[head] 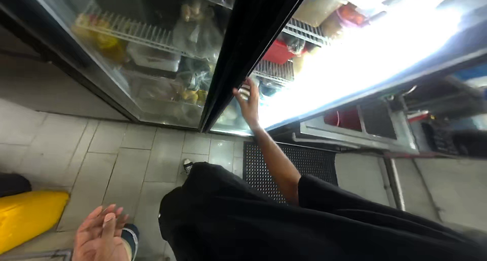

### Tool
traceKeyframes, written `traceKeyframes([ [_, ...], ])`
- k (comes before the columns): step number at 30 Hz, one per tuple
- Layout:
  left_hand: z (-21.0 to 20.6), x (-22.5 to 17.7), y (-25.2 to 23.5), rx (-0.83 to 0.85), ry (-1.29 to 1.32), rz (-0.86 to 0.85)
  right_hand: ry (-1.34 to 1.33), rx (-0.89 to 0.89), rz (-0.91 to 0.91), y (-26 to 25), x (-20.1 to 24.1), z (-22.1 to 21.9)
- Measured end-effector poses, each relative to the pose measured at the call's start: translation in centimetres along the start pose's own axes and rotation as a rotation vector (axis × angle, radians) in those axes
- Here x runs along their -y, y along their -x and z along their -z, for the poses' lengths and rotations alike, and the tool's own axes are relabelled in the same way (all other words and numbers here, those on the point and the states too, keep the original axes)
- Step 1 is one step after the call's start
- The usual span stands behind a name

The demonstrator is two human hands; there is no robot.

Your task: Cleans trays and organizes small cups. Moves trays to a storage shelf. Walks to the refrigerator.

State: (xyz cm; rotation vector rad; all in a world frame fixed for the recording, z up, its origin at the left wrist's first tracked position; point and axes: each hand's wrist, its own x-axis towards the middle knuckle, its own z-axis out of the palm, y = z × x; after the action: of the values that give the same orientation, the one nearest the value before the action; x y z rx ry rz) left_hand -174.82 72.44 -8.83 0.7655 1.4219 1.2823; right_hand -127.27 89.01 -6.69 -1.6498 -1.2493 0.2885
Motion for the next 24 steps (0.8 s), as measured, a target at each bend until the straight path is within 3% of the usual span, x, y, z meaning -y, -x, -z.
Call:
traceKeyframes([
  [3, -0.4, -0.1, -2.0, 0.103, -0.044, 0.037, -0.051, -0.221, 0.129, -4.1, 5.4, -0.3],
  [7, 2.1, -0.1, -4.1, 0.191, -0.070, 0.084, -0.019, -0.392, 0.079, -5.3, 7.7, -0.7],
  [13, 7.5, -1.3, -7.0, 0.334, -0.131, 0.086, 0.150, -0.345, -0.095, -4.6, 9.2, -0.3],
  [18, 9.8, -5.7, -8.5, 0.513, -0.093, -0.137, 0.228, -0.283, -0.257, -4.8, 11.0, -0.2],
  [24, 7.9, -20.1, -7.7, 0.848, 0.157, -0.718, 0.260, -0.228, -0.325, -2.9, 12.6, 0.2],
])
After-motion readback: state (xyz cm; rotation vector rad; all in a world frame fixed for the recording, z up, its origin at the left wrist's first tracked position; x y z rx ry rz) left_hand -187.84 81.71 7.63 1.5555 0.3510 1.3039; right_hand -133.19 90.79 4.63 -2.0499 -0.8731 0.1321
